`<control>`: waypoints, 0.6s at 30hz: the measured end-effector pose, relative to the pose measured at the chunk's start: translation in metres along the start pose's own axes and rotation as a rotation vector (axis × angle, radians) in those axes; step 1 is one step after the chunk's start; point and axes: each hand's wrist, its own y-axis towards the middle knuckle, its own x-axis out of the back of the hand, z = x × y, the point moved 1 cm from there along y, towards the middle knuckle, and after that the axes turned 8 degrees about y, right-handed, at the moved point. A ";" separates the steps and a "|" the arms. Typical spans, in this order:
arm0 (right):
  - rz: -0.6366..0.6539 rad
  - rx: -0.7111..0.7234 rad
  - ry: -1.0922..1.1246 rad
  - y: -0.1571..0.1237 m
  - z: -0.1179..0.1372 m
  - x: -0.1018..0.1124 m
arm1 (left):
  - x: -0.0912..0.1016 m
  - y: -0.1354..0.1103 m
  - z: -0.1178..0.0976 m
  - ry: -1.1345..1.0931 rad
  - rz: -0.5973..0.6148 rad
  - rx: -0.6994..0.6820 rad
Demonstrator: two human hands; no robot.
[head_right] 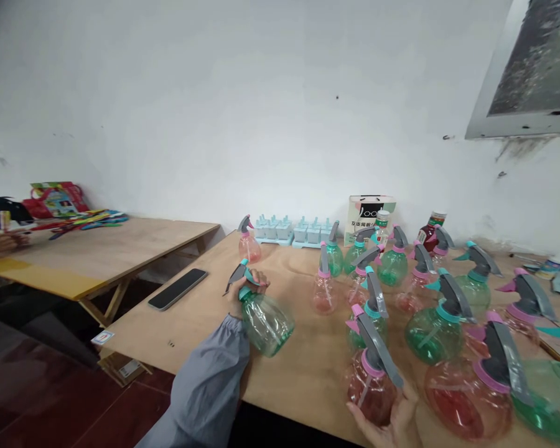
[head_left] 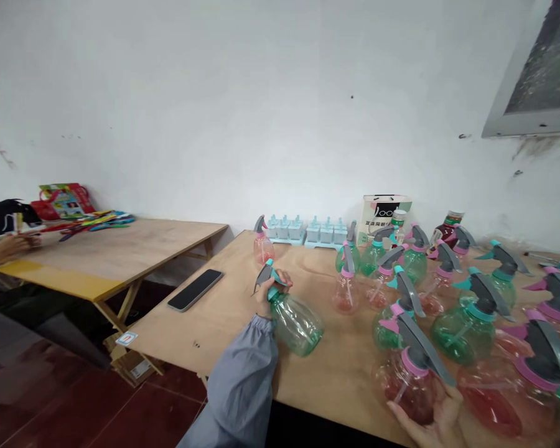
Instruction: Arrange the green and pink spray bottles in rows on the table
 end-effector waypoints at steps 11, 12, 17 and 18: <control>-0.019 -0.001 -0.058 0.000 0.000 0.000 | 0.003 -0.002 0.005 -0.051 -0.016 -0.025; -0.025 -0.006 -0.054 0.000 0.000 0.000 | 0.004 -0.003 0.004 -0.059 -0.032 -0.029; -0.019 -0.054 -0.020 0.003 -0.001 0.000 | 0.004 -0.004 0.004 -0.105 -0.091 0.009; -0.019 -0.051 -0.020 0.003 -0.001 0.000 | 0.004 -0.004 0.004 -0.097 -0.081 0.007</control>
